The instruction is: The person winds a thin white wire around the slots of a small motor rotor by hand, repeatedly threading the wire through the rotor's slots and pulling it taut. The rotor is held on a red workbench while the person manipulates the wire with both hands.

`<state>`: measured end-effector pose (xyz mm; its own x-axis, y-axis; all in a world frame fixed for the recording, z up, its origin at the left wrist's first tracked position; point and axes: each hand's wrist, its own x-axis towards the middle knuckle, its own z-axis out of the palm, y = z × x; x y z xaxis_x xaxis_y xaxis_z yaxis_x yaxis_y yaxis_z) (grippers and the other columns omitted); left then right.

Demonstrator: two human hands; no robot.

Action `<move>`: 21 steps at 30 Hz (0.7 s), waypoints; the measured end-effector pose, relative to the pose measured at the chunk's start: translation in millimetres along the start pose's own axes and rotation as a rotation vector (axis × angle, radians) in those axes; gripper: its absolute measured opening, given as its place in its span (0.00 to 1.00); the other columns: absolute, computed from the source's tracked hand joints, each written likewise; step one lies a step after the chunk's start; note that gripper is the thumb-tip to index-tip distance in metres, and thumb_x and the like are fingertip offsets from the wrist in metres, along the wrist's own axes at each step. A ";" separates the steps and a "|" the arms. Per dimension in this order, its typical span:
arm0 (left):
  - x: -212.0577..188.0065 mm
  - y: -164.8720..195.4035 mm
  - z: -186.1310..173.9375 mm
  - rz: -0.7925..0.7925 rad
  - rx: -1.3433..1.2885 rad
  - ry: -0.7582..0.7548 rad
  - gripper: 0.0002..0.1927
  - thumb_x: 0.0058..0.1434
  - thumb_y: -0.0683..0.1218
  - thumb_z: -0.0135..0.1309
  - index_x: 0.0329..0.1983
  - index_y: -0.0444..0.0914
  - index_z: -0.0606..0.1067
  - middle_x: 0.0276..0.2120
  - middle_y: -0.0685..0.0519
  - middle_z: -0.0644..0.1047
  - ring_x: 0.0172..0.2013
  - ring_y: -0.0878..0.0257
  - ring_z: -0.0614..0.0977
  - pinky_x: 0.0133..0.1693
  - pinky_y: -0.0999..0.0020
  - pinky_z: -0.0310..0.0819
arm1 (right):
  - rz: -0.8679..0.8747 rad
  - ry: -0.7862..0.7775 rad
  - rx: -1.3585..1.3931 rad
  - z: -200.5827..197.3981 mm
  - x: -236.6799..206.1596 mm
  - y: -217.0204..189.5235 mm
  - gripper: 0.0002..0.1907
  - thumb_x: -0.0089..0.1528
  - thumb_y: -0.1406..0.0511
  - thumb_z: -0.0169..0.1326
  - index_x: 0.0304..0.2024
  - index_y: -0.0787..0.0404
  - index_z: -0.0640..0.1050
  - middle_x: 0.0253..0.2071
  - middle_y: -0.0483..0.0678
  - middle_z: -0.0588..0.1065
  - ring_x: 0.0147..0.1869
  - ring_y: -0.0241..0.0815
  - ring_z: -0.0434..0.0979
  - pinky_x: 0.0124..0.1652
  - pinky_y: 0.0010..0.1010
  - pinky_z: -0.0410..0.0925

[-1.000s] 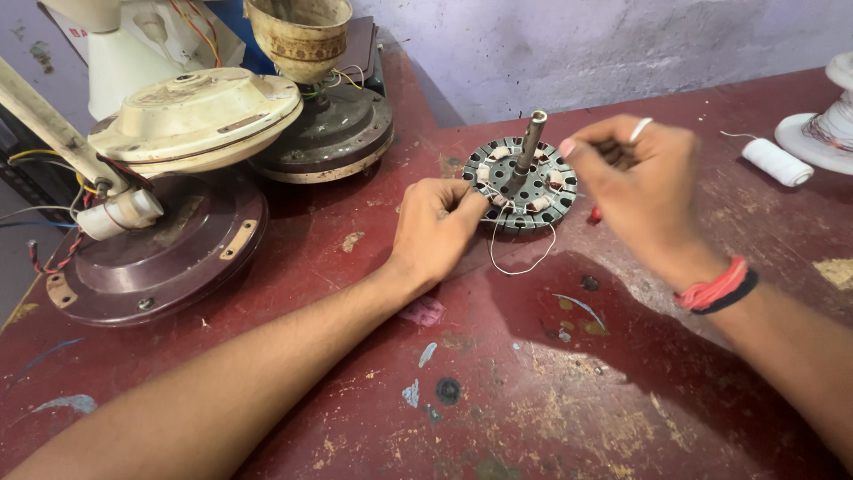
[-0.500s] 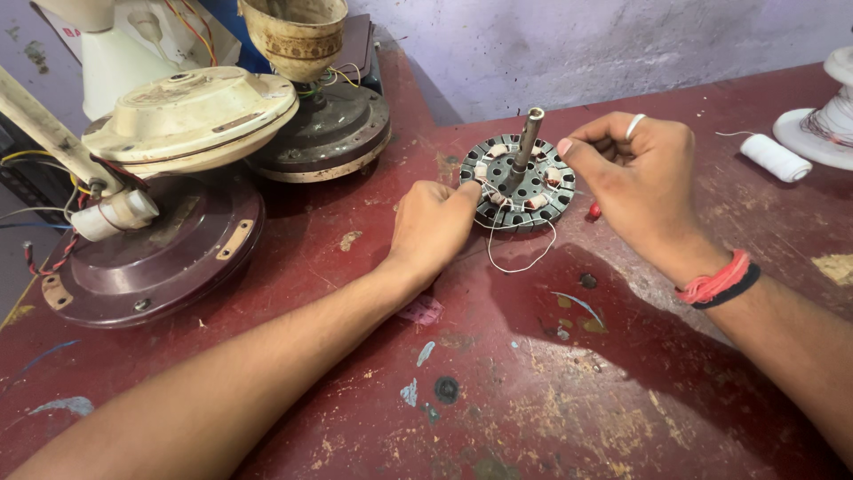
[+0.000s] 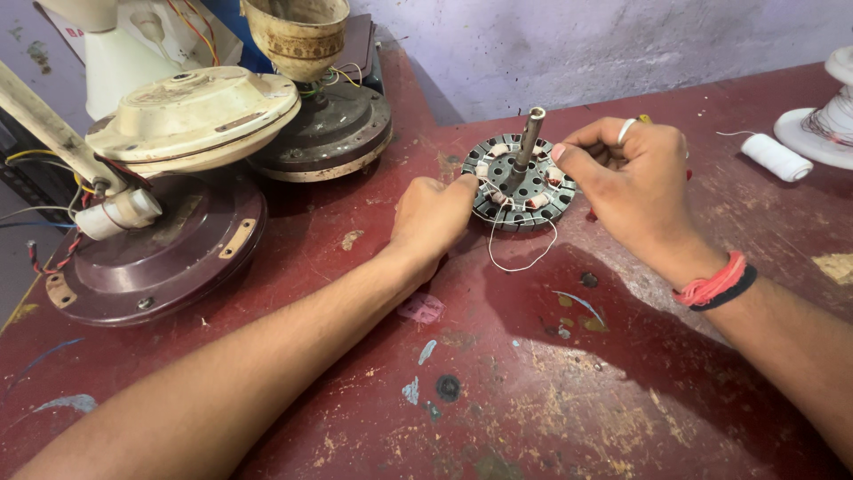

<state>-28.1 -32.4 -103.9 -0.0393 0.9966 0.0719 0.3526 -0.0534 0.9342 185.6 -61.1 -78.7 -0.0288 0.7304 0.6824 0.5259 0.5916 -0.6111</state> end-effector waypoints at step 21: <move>6.3 -6.2 1.5 0.002 -0.104 -0.122 0.26 0.60 0.55 0.49 0.12 0.34 0.71 0.12 0.52 0.71 0.14 0.64 0.69 0.20 0.62 0.62 | -0.010 -0.015 -0.027 1.9 -1.2 -5.4 0.06 0.66 0.68 0.60 0.38 0.68 0.83 0.23 0.43 0.76 0.20 0.24 0.69 0.18 0.19 0.59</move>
<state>-29.2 -25.7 -109.8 0.0774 0.9963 0.0371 0.2536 -0.0557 0.9657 181.2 -64.6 -77.0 -0.0468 0.7293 0.6825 0.5484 0.5899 -0.5927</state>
